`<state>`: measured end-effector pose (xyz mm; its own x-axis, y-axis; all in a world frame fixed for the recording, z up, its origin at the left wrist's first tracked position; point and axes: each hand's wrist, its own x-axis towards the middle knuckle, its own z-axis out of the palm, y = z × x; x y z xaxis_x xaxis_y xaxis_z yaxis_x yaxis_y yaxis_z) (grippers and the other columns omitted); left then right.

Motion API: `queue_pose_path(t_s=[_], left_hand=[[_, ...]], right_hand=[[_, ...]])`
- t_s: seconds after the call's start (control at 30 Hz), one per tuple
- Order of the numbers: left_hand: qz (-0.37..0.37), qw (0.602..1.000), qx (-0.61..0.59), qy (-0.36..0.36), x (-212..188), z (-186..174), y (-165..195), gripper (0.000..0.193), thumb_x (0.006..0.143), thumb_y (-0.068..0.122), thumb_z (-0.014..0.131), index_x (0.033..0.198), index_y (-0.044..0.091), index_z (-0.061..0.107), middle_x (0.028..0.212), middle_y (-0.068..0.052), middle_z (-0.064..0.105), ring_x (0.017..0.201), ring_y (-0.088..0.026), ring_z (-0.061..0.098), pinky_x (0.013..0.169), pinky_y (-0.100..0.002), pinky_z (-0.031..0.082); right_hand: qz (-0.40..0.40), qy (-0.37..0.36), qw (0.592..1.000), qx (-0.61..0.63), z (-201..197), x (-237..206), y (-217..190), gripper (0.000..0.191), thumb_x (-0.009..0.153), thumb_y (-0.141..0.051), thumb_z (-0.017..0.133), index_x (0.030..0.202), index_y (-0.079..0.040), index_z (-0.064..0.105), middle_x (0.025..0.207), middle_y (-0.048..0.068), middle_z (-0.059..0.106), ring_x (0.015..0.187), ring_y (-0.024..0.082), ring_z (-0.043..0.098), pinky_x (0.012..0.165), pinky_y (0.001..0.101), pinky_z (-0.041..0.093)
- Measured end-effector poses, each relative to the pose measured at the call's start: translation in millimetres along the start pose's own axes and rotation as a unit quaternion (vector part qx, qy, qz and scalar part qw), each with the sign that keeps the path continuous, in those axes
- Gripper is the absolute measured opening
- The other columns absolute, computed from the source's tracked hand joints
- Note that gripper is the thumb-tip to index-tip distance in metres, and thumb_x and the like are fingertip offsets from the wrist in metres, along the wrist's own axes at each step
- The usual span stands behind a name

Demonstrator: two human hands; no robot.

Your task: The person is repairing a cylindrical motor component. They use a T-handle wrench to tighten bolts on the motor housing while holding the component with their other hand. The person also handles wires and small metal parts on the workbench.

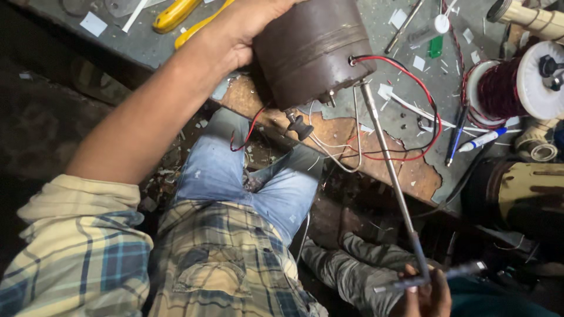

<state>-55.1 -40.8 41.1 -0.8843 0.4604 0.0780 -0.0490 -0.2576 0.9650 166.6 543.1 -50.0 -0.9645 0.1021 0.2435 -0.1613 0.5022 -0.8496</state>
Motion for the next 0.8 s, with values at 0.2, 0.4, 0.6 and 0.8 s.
queue_pose_path(t_s=[0.2,0.4,0.6,0.8], left_hand=[[-0.002,1.000,-0.023,0.010,2.0,-7.6,-9.1,0.034,0.097,0.029,0.074,0.116,0.002,0.070,0.111,-0.010,0.076,0.098,-0.020,0.074,0.094,-0.041,0.062],[0.007,0.978,-0.166,0.124,3.3,-30.0,-33.8,0.034,0.096,0.029,0.075,0.116,0.002,0.070,0.111,-0.010,0.076,0.097,-0.020,0.075,0.093,-0.041,0.062],[0.019,0.956,-0.220,0.194,7.6,-47.4,-57.8,0.034,0.096,0.030,0.075,0.116,0.002,0.070,0.110,-0.011,0.076,0.097,-0.021,0.075,0.093,-0.042,0.062],[0.023,0.953,-0.229,0.199,9.5,-49.8,-64.9,0.035,0.095,0.030,0.076,0.115,0.002,0.071,0.110,-0.011,0.077,0.096,-0.021,0.075,0.092,-0.042,0.063]], right_hand=[[-0.399,0.054,0.818,-0.411,10.2,33.6,-40.6,0.046,0.103,-0.025,0.058,0.134,0.009,0.060,0.107,0.034,0.059,0.082,0.035,0.069,0.066,0.0360,0.059],[0.040,-0.052,0.990,0.128,23.5,17.9,-18.0,0.044,0.112,-0.022,0.063,0.142,0.008,0.051,0.101,0.023,0.064,0.078,0.027,0.068,0.068,0.0338,0.058],[-0.008,0.100,0.992,0.073,12.4,6.1,2.9,0.046,0.115,-0.024,0.060,0.140,0.008,0.040,0.107,0.021,0.066,0.091,0.022,0.070,0.084,0.0348,0.059],[-0.046,-0.007,0.986,-0.161,25.8,-8.2,-47.9,0.074,0.095,-0.027,0.069,0.155,0.006,0.039,0.128,0.025,0.054,0.110,0.033,0.063,0.095,0.0449,0.054]])
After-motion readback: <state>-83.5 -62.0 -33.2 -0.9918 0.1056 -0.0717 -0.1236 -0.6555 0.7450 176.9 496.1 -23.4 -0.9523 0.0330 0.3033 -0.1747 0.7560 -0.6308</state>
